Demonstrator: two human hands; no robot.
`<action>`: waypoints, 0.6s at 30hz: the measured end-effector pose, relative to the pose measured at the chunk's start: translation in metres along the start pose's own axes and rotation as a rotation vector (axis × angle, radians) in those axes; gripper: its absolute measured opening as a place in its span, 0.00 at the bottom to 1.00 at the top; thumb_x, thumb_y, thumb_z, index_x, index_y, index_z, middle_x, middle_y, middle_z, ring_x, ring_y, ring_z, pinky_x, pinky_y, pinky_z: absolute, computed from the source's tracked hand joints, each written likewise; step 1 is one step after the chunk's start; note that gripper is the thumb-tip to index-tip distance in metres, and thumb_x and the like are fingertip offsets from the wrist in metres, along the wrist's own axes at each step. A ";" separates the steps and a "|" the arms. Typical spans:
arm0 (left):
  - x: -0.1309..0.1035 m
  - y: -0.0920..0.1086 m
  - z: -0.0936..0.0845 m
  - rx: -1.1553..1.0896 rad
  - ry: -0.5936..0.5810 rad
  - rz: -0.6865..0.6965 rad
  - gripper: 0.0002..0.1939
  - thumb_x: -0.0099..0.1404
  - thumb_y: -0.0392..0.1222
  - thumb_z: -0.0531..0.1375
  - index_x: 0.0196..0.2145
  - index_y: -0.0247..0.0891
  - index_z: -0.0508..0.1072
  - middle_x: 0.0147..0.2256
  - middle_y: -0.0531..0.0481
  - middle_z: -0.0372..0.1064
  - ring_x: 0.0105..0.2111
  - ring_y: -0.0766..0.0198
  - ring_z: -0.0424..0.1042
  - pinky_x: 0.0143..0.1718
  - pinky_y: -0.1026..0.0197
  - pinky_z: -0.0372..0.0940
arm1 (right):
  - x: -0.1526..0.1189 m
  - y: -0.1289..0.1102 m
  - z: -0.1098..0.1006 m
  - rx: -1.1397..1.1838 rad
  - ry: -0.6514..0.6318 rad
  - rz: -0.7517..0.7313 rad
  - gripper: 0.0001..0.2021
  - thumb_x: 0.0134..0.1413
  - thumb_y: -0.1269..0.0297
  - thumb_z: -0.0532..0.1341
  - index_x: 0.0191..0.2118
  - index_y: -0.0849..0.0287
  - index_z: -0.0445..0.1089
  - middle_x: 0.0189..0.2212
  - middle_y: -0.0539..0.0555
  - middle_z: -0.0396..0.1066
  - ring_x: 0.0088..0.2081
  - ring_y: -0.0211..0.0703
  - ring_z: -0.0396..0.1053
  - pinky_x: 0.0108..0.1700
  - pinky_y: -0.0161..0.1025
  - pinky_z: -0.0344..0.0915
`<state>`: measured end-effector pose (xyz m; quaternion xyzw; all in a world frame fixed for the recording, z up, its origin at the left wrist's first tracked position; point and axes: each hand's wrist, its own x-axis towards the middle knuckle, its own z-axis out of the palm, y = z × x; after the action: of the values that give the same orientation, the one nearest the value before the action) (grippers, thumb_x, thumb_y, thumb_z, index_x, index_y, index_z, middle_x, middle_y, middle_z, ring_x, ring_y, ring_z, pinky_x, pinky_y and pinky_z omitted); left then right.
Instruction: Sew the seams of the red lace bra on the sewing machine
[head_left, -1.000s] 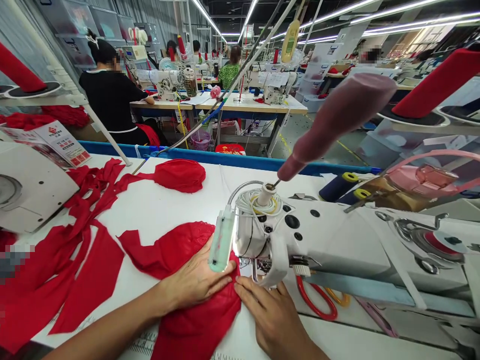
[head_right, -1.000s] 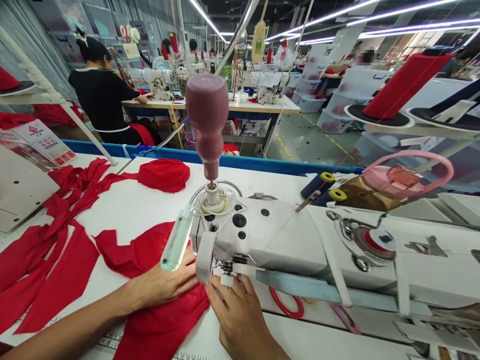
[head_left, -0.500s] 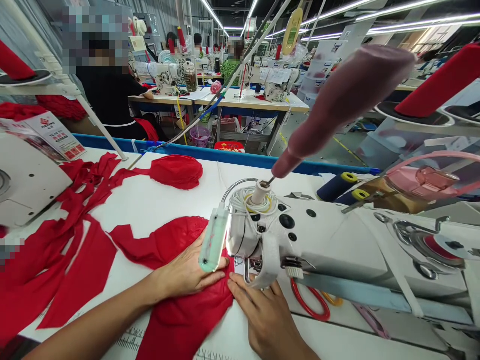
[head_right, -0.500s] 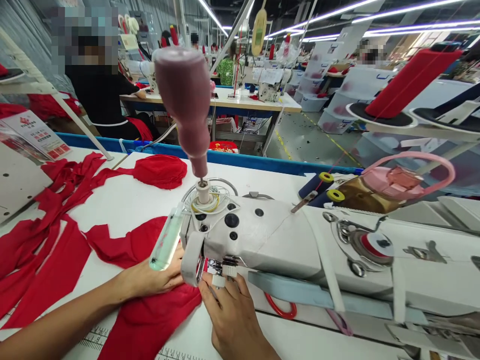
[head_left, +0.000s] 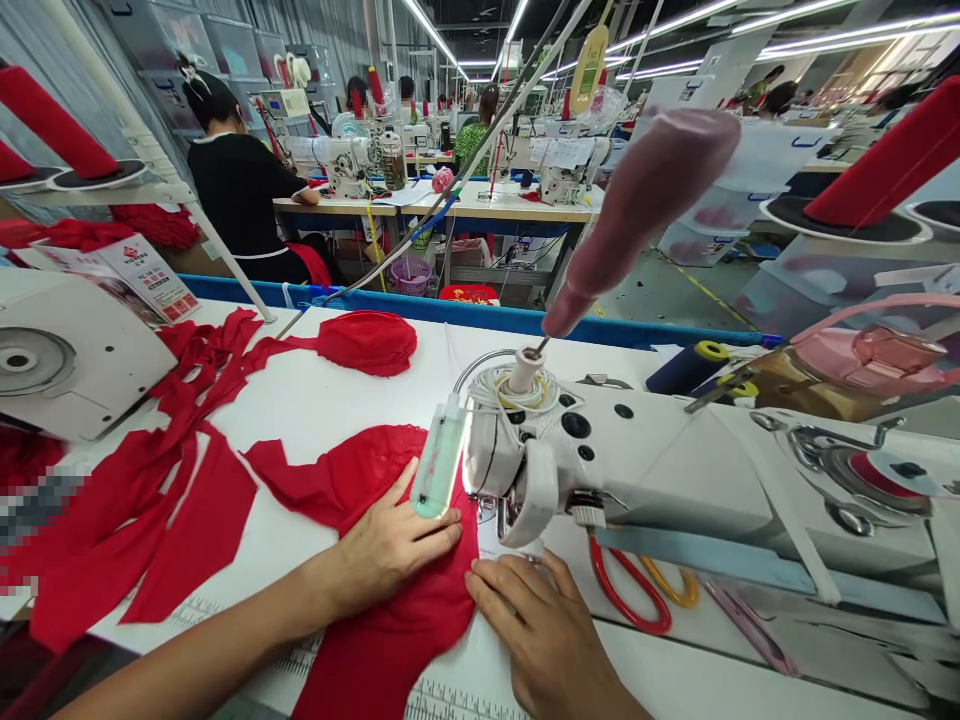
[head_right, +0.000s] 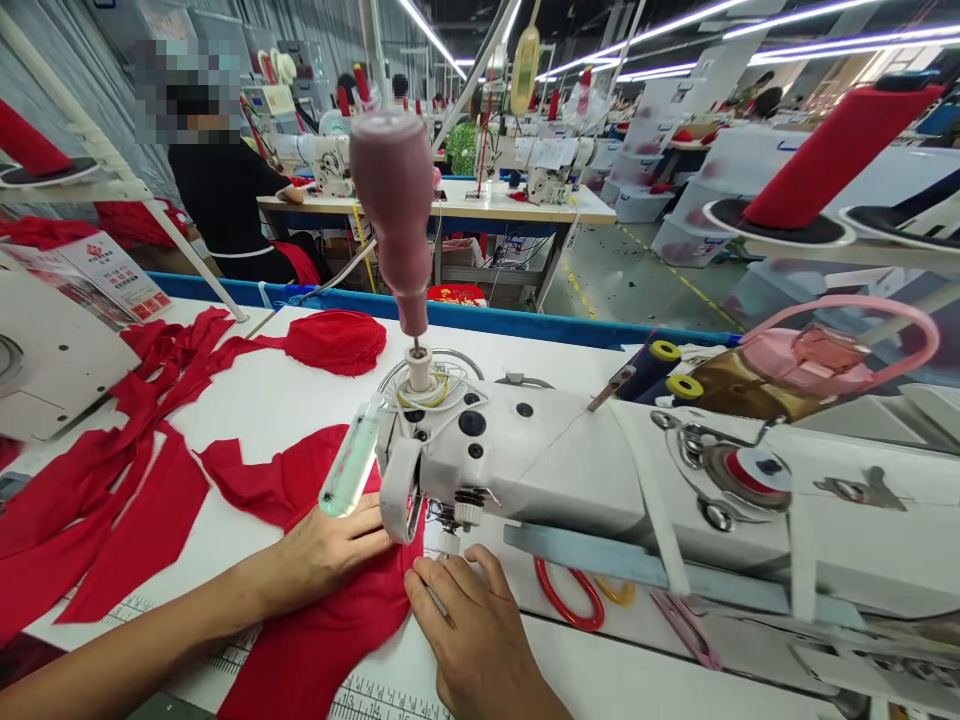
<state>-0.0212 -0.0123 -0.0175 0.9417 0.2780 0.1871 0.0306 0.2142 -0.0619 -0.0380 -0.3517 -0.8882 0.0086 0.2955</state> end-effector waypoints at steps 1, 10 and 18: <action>0.000 -0.002 0.000 -0.013 0.003 0.000 0.15 0.73 0.26 0.47 0.45 0.36 0.71 0.44 0.45 0.74 0.44 0.61 0.72 0.48 0.55 0.70 | 0.000 0.000 0.000 -0.002 0.004 0.001 0.27 0.43 0.81 0.54 0.50 0.56 0.71 0.45 0.51 0.77 0.44 0.45 0.70 0.58 0.46 0.50; 0.006 -0.024 0.000 0.058 0.076 0.004 0.13 0.75 0.31 0.49 0.40 0.39 0.73 0.31 0.53 0.69 0.31 0.66 0.66 0.51 0.51 0.67 | 0.002 0.002 0.000 -0.038 -0.046 0.033 0.30 0.46 0.82 0.53 0.56 0.57 0.69 0.51 0.52 0.75 0.44 0.43 0.70 0.63 0.47 0.44; 0.007 0.000 -0.001 -0.014 0.041 -0.014 0.15 0.70 0.26 0.46 0.41 0.36 0.70 0.35 0.46 0.71 0.36 0.61 0.70 0.39 0.58 0.71 | 0.006 0.001 -0.002 -0.016 0.021 0.032 0.25 0.48 0.84 0.52 0.48 0.56 0.72 0.44 0.49 0.78 0.42 0.43 0.71 0.64 0.46 0.45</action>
<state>-0.0166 -0.0086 -0.0148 0.9354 0.2838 0.2083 0.0329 0.2123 -0.0573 -0.0336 -0.3682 -0.8794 0.0027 0.3018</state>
